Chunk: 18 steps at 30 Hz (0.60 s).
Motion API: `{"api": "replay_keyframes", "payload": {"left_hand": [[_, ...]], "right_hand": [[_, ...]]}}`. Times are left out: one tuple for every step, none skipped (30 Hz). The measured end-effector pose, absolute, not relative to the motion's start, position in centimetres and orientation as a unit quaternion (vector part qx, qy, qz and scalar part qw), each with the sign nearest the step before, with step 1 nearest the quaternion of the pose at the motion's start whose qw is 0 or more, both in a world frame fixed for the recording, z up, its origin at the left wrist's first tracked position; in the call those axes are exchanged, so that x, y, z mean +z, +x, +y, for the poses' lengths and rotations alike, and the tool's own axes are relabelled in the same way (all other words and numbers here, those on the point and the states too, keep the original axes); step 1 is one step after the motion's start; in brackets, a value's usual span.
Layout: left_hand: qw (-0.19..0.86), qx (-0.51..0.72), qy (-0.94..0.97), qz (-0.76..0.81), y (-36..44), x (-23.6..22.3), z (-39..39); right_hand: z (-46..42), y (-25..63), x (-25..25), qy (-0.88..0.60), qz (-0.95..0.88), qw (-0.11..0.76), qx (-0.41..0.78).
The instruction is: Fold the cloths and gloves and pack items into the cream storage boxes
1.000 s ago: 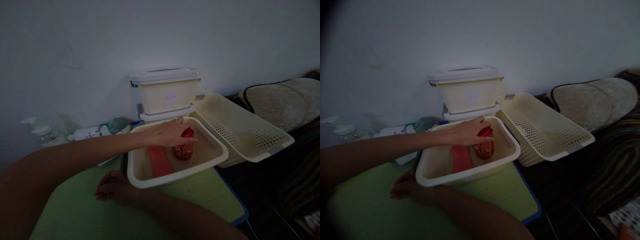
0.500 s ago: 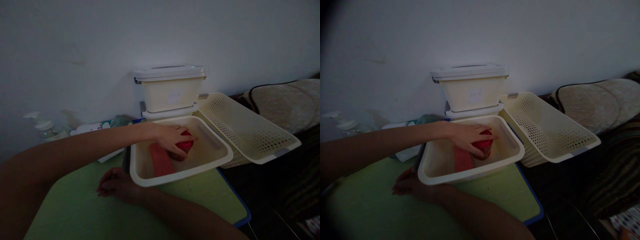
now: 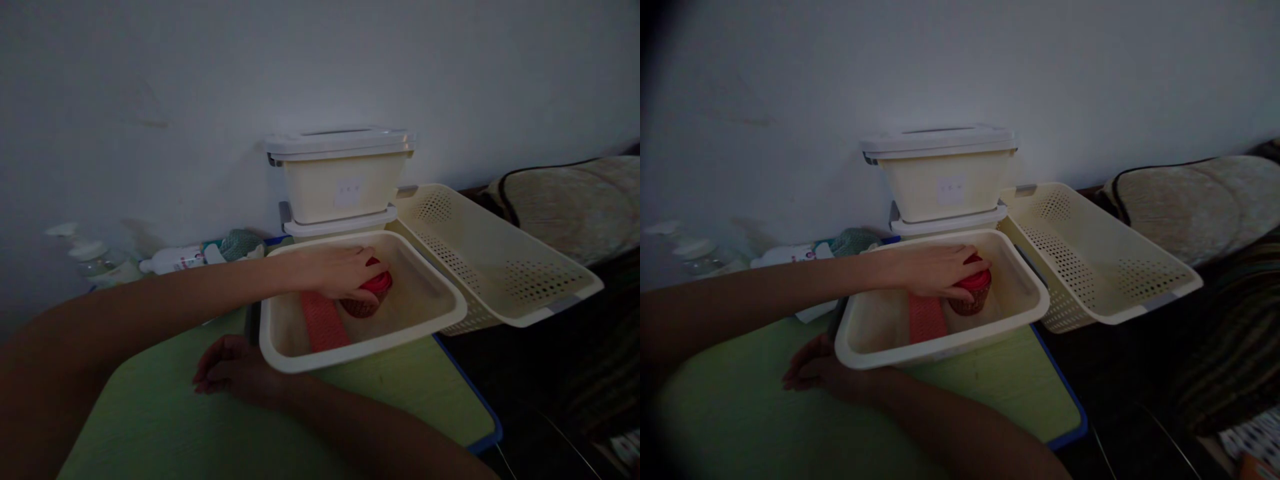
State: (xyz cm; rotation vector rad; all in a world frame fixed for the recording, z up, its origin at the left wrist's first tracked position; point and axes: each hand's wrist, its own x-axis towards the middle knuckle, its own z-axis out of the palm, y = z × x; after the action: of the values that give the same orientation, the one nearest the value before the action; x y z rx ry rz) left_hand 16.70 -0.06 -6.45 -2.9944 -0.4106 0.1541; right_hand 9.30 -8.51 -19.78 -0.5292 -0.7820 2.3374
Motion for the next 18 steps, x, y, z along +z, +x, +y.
{"api": "replay_keyframes", "payload": {"left_hand": [[0.053, 0.049, -0.989, -0.127, 16.74, -6.78, 0.08], [0.045, 0.048, -0.991, -0.118, 16.79, -7.08, 0.24], [0.037, 0.05, -0.992, -0.111, 16.84, -7.31, 0.4], [0.028, 0.054, -0.992, -0.106, 16.88, -7.47, 0.54], [0.018, 0.056, -0.993, -0.104, 16.91, -7.55, 0.66], [0.009, 0.057, -0.993, -0.103, 16.92, -7.59, 0.75], [0.0, 0.058, -0.993, -0.101, 16.91, -7.58, 0.81], [-0.006, 0.06, -0.993, -0.1, 16.89, -7.55, 0.85], [-0.012, 0.062, -0.993, -0.1, 16.87, -7.51, 0.86], [-0.016, 0.065, -0.993, -0.101, 16.84, -7.48, 0.85], [-0.019, 0.068, -0.992, -0.103, 16.83, -7.44, 0.82], [-0.021, 0.072, -0.992, -0.105, 16.84, -7.41, 0.78], [-0.024, 0.076, -0.991, -0.108, 16.88, -7.38, 0.72], [-0.027, 0.08, -0.99, -0.111, 16.93, -7.35, 0.65], [-0.029, 0.085, -0.99, -0.112, 17.01, -7.32, 0.58], [-0.03, 0.09, -0.989, -0.112, 17.09, -7.3, 0.51], [-0.031, 0.094, -0.989, -0.113, 17.16, -7.28, 0.45], [-0.03, 0.097, -0.988, -0.113, 17.21, -7.29, 0.4]], "right_hand": [[-8.51, 9.29, -19.76, -0.198, -0.295, 0.306, 0.883], [-8.51, 9.28, -19.73, -0.197, -0.296, 0.307, 0.883], [-8.5, 9.28, -19.68, -0.197, -0.297, 0.307, 0.882], [-8.51, 9.29, -19.63, -0.199, -0.297, 0.308, 0.882], [-8.51, 9.31, -19.57, -0.2, -0.297, 0.308, 0.881], [-8.52, 9.34, -19.51, -0.201, -0.298, 0.308, 0.881], [-8.54, 9.37, -19.45, -0.203, -0.298, 0.308, 0.88], [-8.56, 9.41, -19.41, -0.204, -0.299, 0.307, 0.88], [-8.59, 9.45, -19.37, -0.206, -0.299, 0.306, 0.88], [-8.62, 9.48, -19.34, -0.208, -0.299, 0.304, 0.88], [-8.65, 9.51, -19.31, -0.21, -0.299, 0.304, 0.88], [-8.68, 9.54, -19.28, -0.211, -0.299, 0.304, 0.88], [-8.71, 9.57, -19.25, -0.211, -0.301, 0.303, 0.879], [-8.75, 9.59, -19.21, -0.211, -0.302, 0.303, 0.879], [-8.77, 9.6, -19.18, -0.211, -0.305, 0.304, 0.878], [-8.8, 9.61, -19.15, -0.21, -0.308, 0.305, 0.876], [-8.81, 9.6, -19.14, -0.211, -0.311, 0.306, 0.875], [-8.82, 9.58, -19.15, -0.213, -0.312, 0.307, 0.873]]}}
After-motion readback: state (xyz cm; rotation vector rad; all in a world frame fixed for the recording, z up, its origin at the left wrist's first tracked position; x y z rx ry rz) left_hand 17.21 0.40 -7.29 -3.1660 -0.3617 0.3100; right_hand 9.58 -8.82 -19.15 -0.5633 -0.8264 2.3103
